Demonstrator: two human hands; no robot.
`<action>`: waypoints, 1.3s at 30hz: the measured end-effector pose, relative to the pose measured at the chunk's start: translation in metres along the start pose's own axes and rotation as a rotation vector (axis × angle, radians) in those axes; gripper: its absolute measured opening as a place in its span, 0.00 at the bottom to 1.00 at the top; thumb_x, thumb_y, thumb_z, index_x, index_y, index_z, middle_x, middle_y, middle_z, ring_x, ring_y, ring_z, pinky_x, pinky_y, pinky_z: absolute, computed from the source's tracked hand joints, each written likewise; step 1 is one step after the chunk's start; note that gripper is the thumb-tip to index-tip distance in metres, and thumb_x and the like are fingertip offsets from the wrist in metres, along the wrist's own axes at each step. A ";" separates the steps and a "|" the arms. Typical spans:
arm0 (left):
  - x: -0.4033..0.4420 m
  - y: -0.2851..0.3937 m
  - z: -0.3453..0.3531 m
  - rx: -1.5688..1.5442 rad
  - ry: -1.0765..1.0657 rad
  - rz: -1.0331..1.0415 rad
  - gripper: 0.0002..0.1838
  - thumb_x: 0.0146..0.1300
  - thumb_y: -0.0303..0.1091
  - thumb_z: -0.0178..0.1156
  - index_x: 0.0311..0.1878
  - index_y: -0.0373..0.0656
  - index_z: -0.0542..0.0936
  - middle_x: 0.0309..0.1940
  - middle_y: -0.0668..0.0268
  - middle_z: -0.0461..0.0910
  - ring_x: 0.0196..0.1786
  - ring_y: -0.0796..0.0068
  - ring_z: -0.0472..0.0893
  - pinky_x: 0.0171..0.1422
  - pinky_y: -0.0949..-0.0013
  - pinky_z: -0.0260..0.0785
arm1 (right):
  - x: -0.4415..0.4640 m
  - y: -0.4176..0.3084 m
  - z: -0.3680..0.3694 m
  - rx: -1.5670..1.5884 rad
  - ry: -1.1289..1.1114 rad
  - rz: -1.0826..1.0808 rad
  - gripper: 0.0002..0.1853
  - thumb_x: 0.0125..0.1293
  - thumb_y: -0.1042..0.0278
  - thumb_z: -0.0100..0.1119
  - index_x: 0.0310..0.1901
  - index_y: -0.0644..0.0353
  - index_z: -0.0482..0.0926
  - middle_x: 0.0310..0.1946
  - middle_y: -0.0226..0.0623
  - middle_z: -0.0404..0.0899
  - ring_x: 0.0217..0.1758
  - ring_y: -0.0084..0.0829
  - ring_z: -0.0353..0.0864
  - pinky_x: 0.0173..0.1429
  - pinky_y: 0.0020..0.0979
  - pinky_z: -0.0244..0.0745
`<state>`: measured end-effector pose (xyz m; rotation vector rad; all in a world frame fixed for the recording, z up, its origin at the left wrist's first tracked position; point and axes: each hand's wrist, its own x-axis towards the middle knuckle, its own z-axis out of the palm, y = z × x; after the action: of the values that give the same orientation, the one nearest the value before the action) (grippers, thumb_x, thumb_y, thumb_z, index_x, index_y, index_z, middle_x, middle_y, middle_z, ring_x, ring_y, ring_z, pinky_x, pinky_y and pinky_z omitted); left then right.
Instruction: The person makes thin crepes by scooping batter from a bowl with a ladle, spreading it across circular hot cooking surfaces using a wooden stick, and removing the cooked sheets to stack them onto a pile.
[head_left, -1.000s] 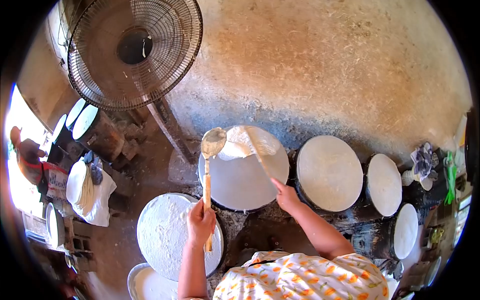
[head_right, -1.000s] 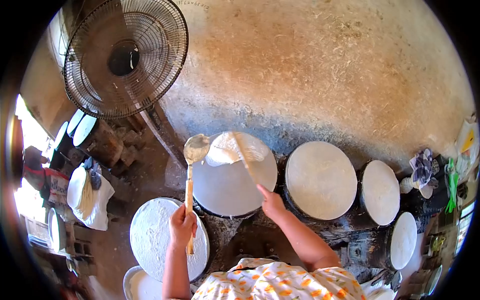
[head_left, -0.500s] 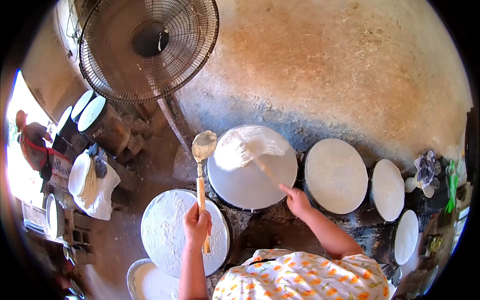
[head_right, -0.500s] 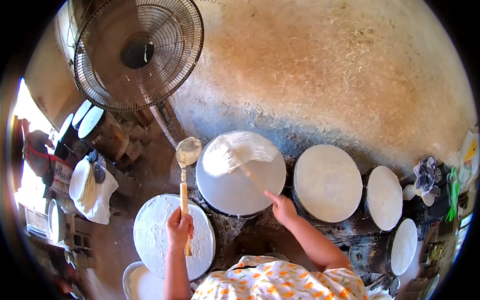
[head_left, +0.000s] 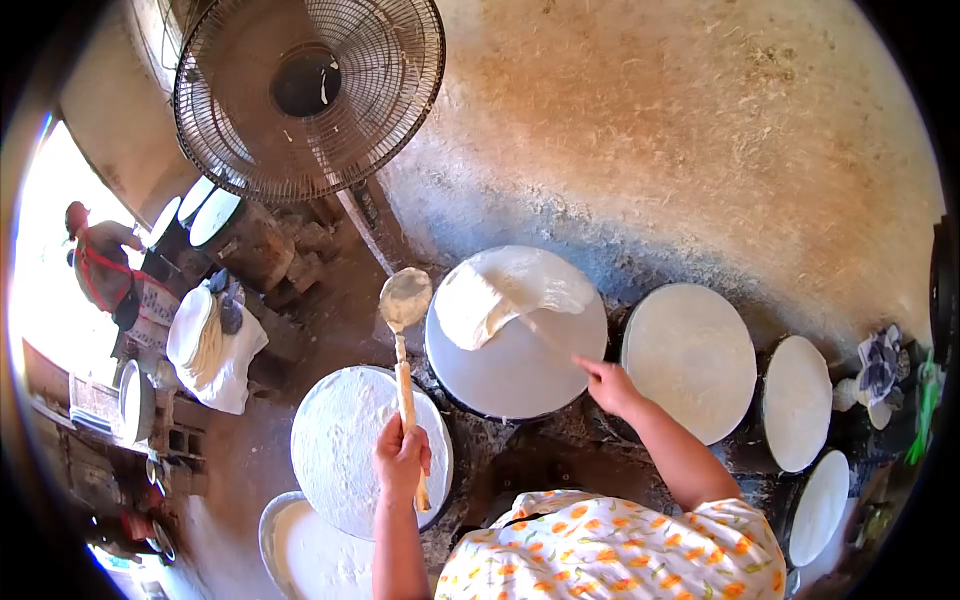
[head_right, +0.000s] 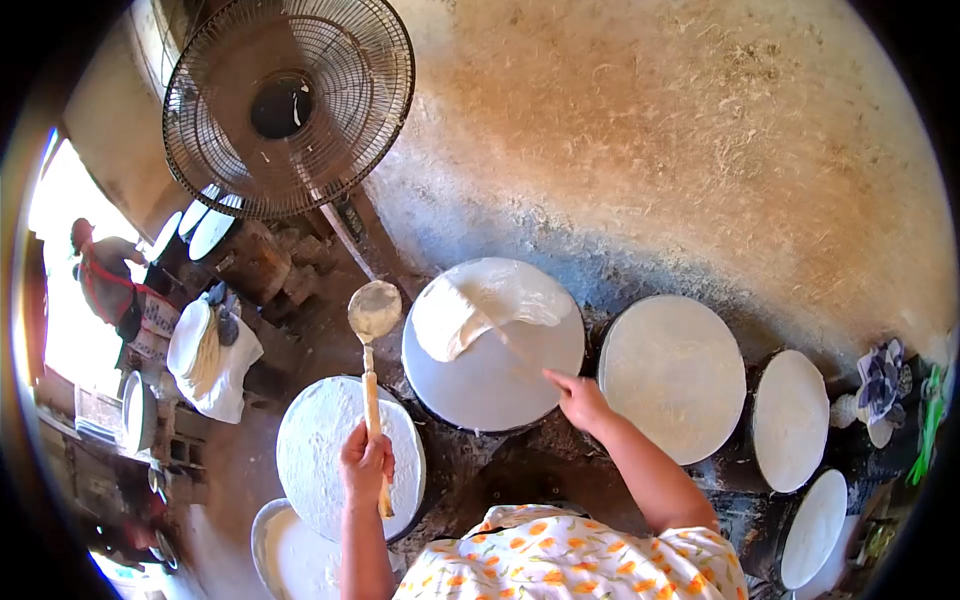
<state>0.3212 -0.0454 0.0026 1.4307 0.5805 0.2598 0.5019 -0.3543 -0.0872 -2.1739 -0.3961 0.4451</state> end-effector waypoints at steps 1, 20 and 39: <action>-0.001 0.000 0.004 -0.013 -0.005 -0.014 0.05 0.64 0.23 0.48 0.40 0.35 0.73 0.20 0.70 0.71 0.13 0.85 0.67 0.14 0.80 0.59 | 0.018 -0.003 -0.003 0.019 0.027 -0.031 0.28 0.58 0.83 0.45 0.61 0.50 0.71 0.51 0.45 0.79 0.43 0.25 0.79 0.48 0.23 0.70; -0.049 0.012 0.007 -0.511 0.070 0.030 0.17 0.68 0.31 0.47 0.56 0.34 0.71 0.21 0.69 0.66 0.12 0.84 0.61 0.12 0.78 0.56 | 0.007 -0.020 -0.031 -0.091 -0.533 0.064 0.30 0.56 0.82 0.43 0.60 0.42 0.73 0.54 0.48 0.75 0.56 0.34 0.78 0.59 0.31 0.68; -0.083 -0.013 0.021 -0.366 0.147 0.022 0.14 0.69 0.31 0.47 0.55 0.39 0.72 0.21 0.69 0.67 0.13 0.83 0.63 0.13 0.78 0.58 | 0.072 0.003 -0.059 -0.086 -0.345 -0.108 0.32 0.53 0.84 0.44 0.59 0.44 0.74 0.42 0.37 0.80 0.39 0.24 0.75 0.48 0.26 0.69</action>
<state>0.2604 -0.1075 0.0093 1.0701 0.6014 0.4671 0.5921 -0.3654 -0.0685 -2.1462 -0.7292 0.7571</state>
